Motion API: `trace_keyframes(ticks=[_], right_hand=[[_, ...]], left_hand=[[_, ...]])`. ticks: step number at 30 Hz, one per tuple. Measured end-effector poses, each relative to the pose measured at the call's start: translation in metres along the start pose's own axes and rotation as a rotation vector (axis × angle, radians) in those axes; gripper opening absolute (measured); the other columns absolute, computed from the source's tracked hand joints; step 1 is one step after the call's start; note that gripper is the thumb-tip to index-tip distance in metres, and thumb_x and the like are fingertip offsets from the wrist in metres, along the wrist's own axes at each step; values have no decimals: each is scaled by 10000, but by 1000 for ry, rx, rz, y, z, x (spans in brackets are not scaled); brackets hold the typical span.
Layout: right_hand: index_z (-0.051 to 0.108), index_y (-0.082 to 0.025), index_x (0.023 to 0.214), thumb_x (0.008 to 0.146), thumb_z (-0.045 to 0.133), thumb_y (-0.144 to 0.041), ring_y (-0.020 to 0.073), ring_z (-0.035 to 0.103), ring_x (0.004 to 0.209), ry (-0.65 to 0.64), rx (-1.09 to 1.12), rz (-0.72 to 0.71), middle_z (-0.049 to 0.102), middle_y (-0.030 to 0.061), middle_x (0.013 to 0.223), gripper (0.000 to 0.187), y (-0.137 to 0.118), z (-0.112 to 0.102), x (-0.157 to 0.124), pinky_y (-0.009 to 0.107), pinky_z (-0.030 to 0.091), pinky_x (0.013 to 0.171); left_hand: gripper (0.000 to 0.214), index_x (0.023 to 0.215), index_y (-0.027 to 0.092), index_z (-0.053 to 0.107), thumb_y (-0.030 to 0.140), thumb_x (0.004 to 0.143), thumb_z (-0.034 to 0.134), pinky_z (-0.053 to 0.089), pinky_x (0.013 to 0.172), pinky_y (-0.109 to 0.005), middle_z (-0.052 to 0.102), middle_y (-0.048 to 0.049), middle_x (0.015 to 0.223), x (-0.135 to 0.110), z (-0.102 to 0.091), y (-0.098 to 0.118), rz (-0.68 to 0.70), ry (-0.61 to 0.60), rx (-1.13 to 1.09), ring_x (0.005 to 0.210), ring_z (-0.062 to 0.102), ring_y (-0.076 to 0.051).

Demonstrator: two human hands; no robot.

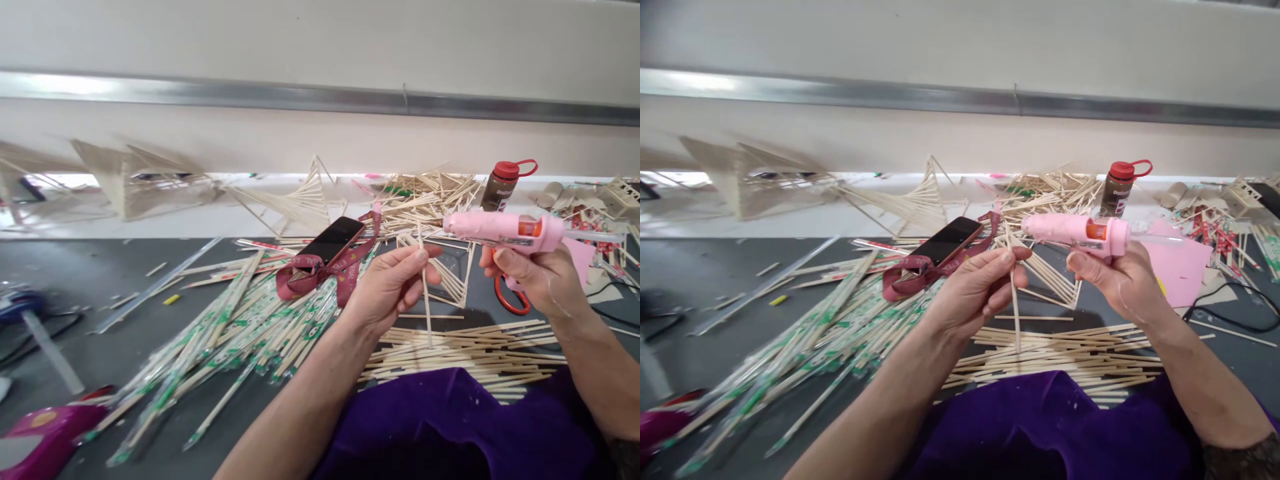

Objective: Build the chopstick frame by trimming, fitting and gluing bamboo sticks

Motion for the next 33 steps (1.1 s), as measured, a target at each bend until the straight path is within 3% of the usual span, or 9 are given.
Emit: trace_keyframes(ticks=[4, 8, 16, 23, 33], right_hand=[[695, -202, 861, 804, 666, -501, 156, 600, 657, 30, -75, 27, 657, 30, 772, 306, 2, 0, -2, 264, 459, 506], [692, -201, 798, 781, 682, -507, 153, 572, 632, 65, -113, 47, 636, 23, 708, 307, 5, -2, -3, 253, 428, 472], [687, -212, 802, 778, 689, -477, 134, 517, 559, 72, -94, 51, 586, 14, 662, 266, 6, 0, -2, 252, 390, 439], [616, -212, 659, 786, 673, -475, 136, 495, 550, 52, -67, 33, 549, 7, 598, 297, 7, 4, -1, 261, 373, 439], [597, -197, 685, 784, 668, -490, 129, 487, 555, 54, -90, 72, 540, -2, 618, 317, 10, 4, -1, 263, 385, 465]], left_hand=[[251, 871, 124, 700, 347, 758, 719, 165, 306, -147, 650, 6, 601, 0, -1, -1, -11, 30, 23, 331, 307, -5], [273, 879, 120, 700, 353, 741, 732, 167, 306, -147, 647, 7, 600, 0, 0, -1, -13, 31, 22, 331, 302, -6], [269, 863, 122, 704, 357, 736, 737, 167, 311, -149, 645, 7, 601, -1, -1, -1, -8, 31, 30, 337, 308, -7], [263, 883, 124, 713, 351, 750, 724, 168, 316, -149, 647, 4, 611, -1, 0, -1, -15, 14, 33, 342, 309, -3], [248, 849, 125, 703, 343, 736, 739, 169, 311, -145, 653, 2, 602, -1, 0, 0, -12, 17, 19, 338, 321, -6]])
Point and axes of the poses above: each hand's wrist, its own x-axis towards the middle knuckle, its own z-axis out of the palm, y = z × x, the point moved 6 cm from there along x, towards the middle knuckle
